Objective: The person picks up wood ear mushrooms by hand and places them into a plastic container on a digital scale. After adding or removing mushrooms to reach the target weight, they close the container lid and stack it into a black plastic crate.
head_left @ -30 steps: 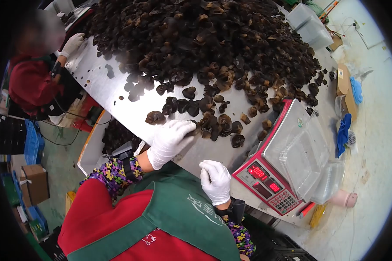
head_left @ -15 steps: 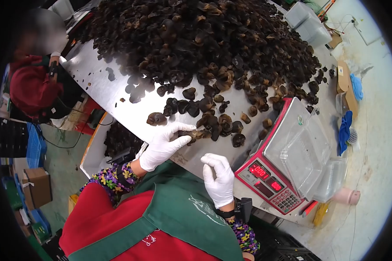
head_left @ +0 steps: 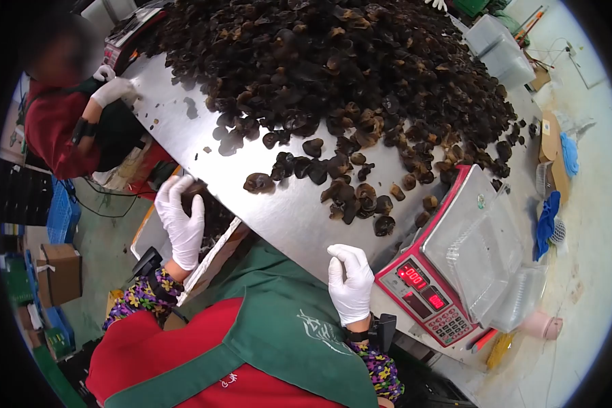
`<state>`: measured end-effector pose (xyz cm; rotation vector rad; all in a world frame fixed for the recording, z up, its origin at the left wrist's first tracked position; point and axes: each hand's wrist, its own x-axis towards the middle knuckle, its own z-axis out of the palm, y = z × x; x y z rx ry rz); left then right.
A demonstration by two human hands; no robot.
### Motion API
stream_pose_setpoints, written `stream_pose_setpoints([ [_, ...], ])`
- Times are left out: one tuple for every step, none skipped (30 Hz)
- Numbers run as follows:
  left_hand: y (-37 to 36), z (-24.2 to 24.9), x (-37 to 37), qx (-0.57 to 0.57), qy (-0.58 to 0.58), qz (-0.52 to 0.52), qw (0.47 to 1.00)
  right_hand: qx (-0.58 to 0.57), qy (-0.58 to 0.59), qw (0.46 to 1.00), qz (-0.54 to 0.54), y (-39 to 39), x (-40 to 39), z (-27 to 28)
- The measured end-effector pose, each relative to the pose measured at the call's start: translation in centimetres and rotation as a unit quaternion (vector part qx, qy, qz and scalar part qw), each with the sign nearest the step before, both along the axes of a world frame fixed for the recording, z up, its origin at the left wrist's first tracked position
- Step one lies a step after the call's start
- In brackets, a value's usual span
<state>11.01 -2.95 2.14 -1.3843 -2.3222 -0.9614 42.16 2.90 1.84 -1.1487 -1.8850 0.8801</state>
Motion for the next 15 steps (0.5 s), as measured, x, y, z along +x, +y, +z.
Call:
stream_pose_setpoints([
  [-0.4,-0.3,-0.5,0.014,0.017,0.031,0.999,-0.003,0.002,1.0,0.003,-0.1,-0.1,-0.2],
  [-0.6,-0.1,-0.8,-0.009,0.011,-0.004,1.0,-0.008,0.003,1.0,0.005,-0.1,-0.1,-0.4],
  [-0.2,-0.3,-0.4,0.0,-0.069,-0.055,0.996,-0.013,0.003,1.0,0.007,-0.3,-0.2,-0.5],
  [0.6,-0.8,0.5,-0.003,-0.057,-0.076,0.996,-0.012,0.002,1.0,0.007,-0.3,-0.1,-0.9],
  [1.6,-1.5,1.6,-0.006,-0.045,-0.098,0.994,0.002,-0.023,1.0,0.012,-0.4,0.0,-1.2],
  [2.6,-1.7,2.9,-0.03,-0.062,-0.126,0.99,0.016,-0.047,0.999,0.014,-0.4,0.0,-1.2],
  [3.5,-2.0,3.9,-0.055,-0.077,-0.157,0.983,0.019,-0.049,0.999,0.008,-0.3,-0.2,-1.1],
  [4.8,-3.0,4.2,-0.068,-0.12,-0.204,0.969,0.048,-0.072,0.996,-0.03,0.0,-0.7,-0.8],
  [6.1,-3.5,4.8,-0.08,-0.084,-0.222,0.968,0.076,-0.096,0.99,-0.069,0.1,-1.0,-0.5],
  [7.6,-2.8,5.6,-0.09,-0.049,-0.242,0.965,0.062,-0.137,0.986,-0.074,0.4,-1.0,-0.9],
  [9.1,-1.9,6.4,-0.1,-0.013,-0.26,0.96,0.062,-0.141,0.985,-0.083,0.7,-1.1,-1.0],
  [10.3,-1.6,7.0,-0.097,-0.036,-0.281,0.954,0.065,-0.157,0.978,-0.12,1.2,-1.7,-0.9],
  [11.7,-0.8,7.7,-0.11,-0.044,-0.298,0.947,0.067,-0.173,0.97,-0.155,1.8,-2.1,-0.8],
  [13.1,-0.4,8.1,-0.107,-0.032,-0.325,0.939,0.067,-0.205,0.962,-0.169,2.5,-2.3,-0.9],
  [14.4,0.0,8.6,-0.103,-0.02,-0.353,0.93,0.068,-0.207,0.96,-0.176,3.1,-2.7,-0.8],
])
